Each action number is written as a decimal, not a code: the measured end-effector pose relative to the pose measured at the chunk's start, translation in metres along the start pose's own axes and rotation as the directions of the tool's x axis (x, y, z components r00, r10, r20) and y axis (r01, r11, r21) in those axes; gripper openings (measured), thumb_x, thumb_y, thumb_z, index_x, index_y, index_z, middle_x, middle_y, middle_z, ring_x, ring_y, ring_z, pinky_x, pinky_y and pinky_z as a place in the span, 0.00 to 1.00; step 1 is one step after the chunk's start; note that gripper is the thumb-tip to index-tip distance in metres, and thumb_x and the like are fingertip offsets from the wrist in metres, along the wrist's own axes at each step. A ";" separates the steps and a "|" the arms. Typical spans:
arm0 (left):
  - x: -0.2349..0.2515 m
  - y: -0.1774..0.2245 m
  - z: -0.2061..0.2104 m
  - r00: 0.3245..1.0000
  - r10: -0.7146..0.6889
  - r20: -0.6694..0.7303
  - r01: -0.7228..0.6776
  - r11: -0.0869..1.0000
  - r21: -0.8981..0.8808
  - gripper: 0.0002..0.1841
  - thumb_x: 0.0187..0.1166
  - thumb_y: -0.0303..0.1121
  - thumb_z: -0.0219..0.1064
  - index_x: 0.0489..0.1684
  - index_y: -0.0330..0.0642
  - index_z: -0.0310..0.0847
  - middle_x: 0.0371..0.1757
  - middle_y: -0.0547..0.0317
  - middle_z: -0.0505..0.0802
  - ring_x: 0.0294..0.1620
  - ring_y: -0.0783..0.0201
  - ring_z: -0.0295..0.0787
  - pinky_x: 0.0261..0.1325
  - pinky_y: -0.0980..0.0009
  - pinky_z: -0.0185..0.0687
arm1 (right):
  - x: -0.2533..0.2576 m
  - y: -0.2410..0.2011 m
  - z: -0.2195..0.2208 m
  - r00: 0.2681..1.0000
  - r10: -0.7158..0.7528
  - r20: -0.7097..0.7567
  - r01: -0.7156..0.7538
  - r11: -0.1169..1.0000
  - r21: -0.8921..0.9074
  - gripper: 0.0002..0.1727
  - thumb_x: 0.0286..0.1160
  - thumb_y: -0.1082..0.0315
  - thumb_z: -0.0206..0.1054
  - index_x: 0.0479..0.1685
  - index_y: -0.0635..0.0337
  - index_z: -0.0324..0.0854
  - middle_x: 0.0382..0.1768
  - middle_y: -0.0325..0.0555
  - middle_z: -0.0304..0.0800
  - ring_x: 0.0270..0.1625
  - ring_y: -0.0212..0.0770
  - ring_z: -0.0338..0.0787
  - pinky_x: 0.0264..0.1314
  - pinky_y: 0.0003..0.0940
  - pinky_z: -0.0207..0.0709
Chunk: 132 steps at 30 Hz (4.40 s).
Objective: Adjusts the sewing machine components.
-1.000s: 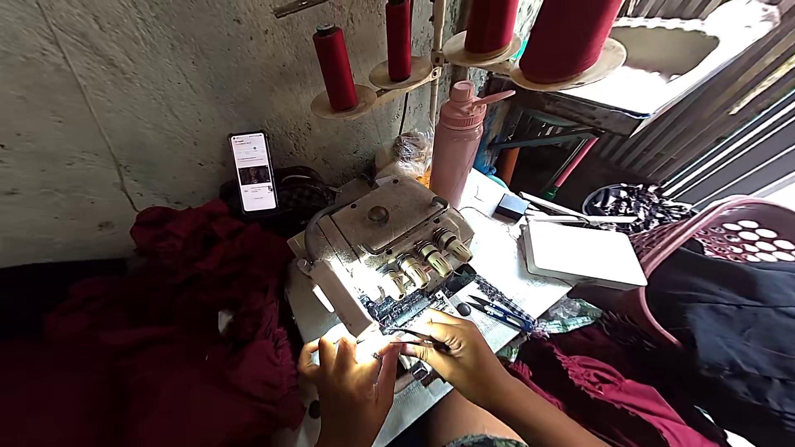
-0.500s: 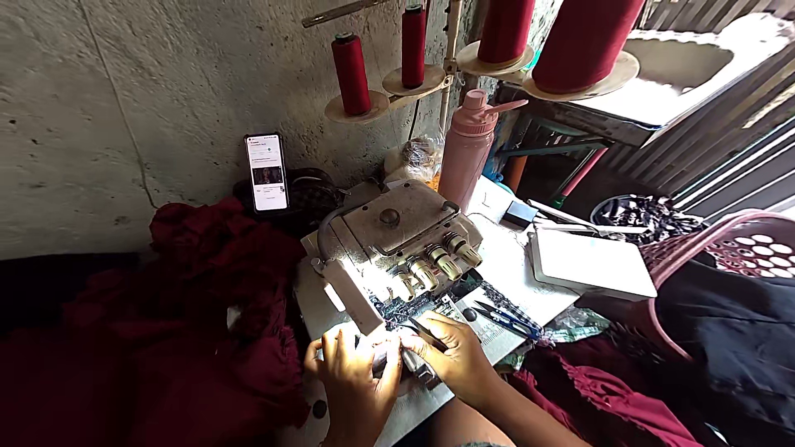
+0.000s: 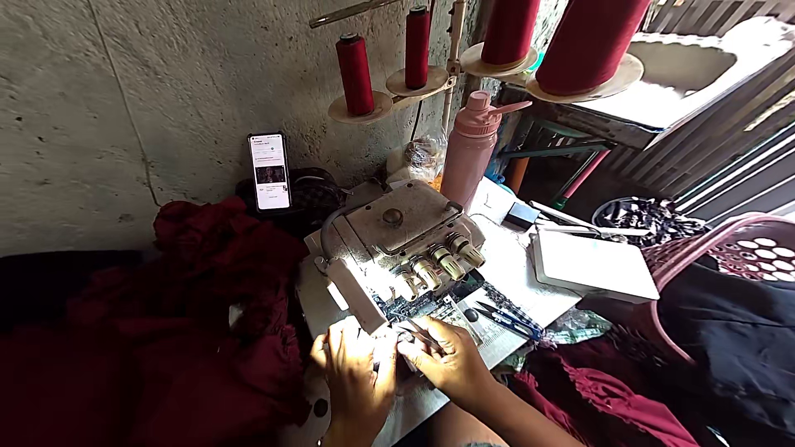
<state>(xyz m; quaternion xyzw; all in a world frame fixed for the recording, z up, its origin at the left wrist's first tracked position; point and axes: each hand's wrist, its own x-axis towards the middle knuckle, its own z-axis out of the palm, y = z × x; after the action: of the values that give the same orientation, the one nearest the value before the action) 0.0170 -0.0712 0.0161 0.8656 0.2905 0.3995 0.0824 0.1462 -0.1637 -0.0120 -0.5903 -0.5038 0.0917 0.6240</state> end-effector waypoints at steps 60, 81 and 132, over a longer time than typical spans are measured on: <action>0.004 -0.008 -0.001 0.984 -0.172 0.042 0.176 0.975 -0.135 0.13 0.72 0.39 0.62 0.26 0.43 0.88 0.30 0.61 0.89 0.40 0.66 0.83 0.59 0.55 0.62 | 0.030 -0.039 -0.051 0.921 -0.281 0.269 0.389 0.625 -0.677 0.13 0.72 0.64 0.59 0.28 0.53 0.90 0.25 0.40 0.90 0.24 0.40 0.87 0.20 0.32 0.74; -0.004 -0.013 -0.003 0.960 -0.280 0.003 0.265 0.905 -0.334 0.15 0.78 0.30 0.49 0.50 0.34 0.81 0.41 0.62 0.89 0.51 0.73 0.83 0.70 0.62 0.66 | 0.025 -0.006 -0.034 0.598 0.584 0.549 -0.767 0.615 0.183 0.05 0.91 0.66 0.54 0.52 0.54 0.74 0.18 0.30 0.77 0.13 0.24 0.77 0.16 0.18 0.74; 0.004 -0.001 0.015 0.950 -0.229 -0.213 0.237 0.971 0.012 0.38 0.47 0.47 0.80 0.55 0.30 0.74 0.63 0.33 0.80 0.67 0.41 0.73 0.66 0.49 0.65 | 0.030 -0.004 -0.031 0.659 0.562 0.500 -0.696 0.707 0.122 0.08 0.91 0.65 0.54 0.54 0.57 0.75 0.20 0.30 0.78 0.14 0.23 0.76 0.18 0.18 0.74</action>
<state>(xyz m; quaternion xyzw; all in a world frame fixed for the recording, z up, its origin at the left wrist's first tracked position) 0.0298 -0.0673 0.0085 0.7796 0.4051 0.4706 0.0818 0.1815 -0.1637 0.0127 -0.5906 -0.3678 0.5073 0.5085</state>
